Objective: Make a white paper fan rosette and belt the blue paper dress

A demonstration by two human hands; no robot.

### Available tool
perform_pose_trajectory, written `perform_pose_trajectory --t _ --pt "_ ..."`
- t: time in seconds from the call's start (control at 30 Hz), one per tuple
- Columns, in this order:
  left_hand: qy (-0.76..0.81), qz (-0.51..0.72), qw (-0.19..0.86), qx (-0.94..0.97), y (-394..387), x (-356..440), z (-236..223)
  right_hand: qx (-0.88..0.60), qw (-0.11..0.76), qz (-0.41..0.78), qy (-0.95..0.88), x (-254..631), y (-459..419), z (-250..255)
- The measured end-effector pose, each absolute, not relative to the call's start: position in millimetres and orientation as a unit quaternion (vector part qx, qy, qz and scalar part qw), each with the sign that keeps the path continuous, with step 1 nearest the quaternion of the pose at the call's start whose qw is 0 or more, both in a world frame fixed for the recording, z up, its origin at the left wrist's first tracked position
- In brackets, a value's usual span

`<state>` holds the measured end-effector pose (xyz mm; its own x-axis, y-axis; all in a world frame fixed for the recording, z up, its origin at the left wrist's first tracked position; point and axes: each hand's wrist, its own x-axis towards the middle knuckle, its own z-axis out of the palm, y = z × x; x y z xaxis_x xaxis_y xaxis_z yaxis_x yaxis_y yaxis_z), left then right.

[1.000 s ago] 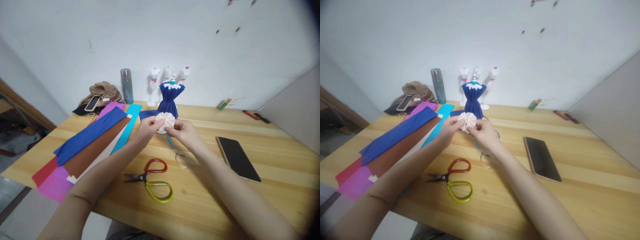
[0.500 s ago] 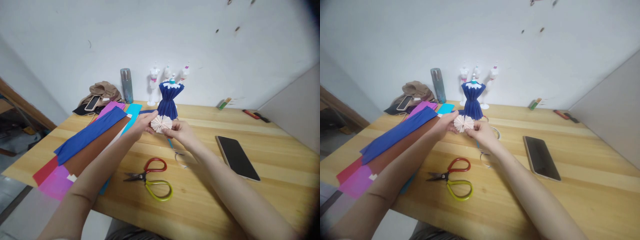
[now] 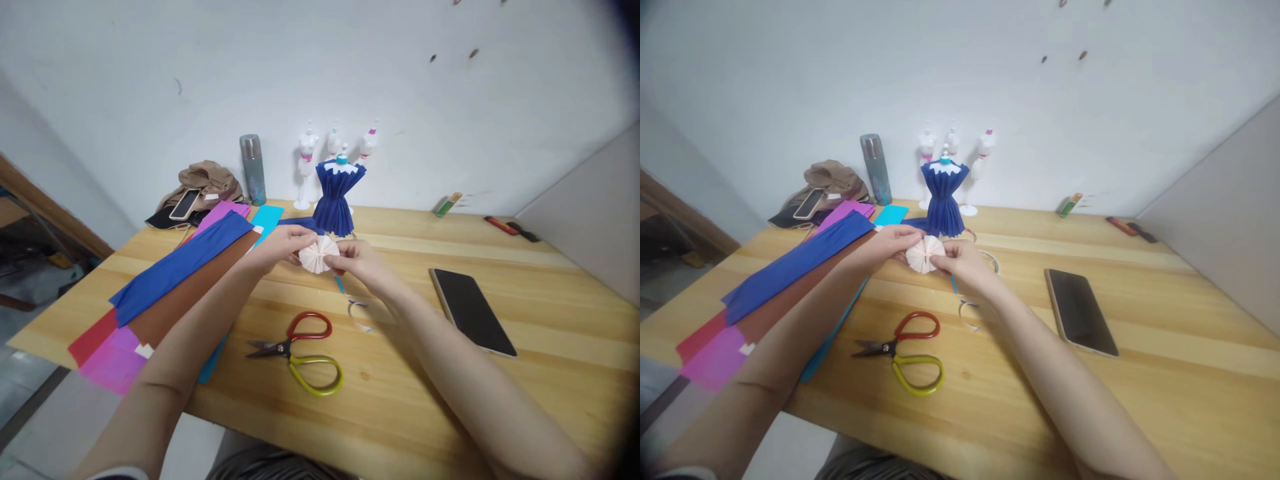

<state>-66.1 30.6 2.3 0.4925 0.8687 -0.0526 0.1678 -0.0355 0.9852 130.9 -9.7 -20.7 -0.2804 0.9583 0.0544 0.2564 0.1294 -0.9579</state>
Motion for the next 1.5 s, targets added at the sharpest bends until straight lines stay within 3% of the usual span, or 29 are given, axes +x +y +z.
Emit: perform_pose_trajectory --t 0.23,0.47,0.73,0.93,1.23,1.5 --pt "0.407 0.286 0.542 0.678 28.0 -60.6 -2.8 -0.475 0.335 0.451 -0.677 126.9 -8.8 -30.5" --pt "0.426 0.333 0.568 0.621 29.1 -55.4 -8.5 -0.497 0.368 0.451 -0.644 127.4 -2.3 -36.0" --pt "0.477 0.315 0.385 0.725 39.0 -73.8 0.7 -0.514 0.308 0.457 -0.658 113.7 -9.4 -44.0" --pt "0.476 0.257 0.381 0.750 31.6 -64.5 -4.9 -0.522 0.268 0.480 -0.652 112.0 -14.0 -39.0" --pt "0.466 0.248 0.416 0.740 30.3 -59.6 -10.9 -0.538 0.298 0.519 -0.593 106.6 -14.8 -42.6" --pt "0.508 0.248 0.329 0.756 39.7 -62.2 -24.8 -0.527 0.282 0.470 -0.649 109.9 -9.4 -58.9"
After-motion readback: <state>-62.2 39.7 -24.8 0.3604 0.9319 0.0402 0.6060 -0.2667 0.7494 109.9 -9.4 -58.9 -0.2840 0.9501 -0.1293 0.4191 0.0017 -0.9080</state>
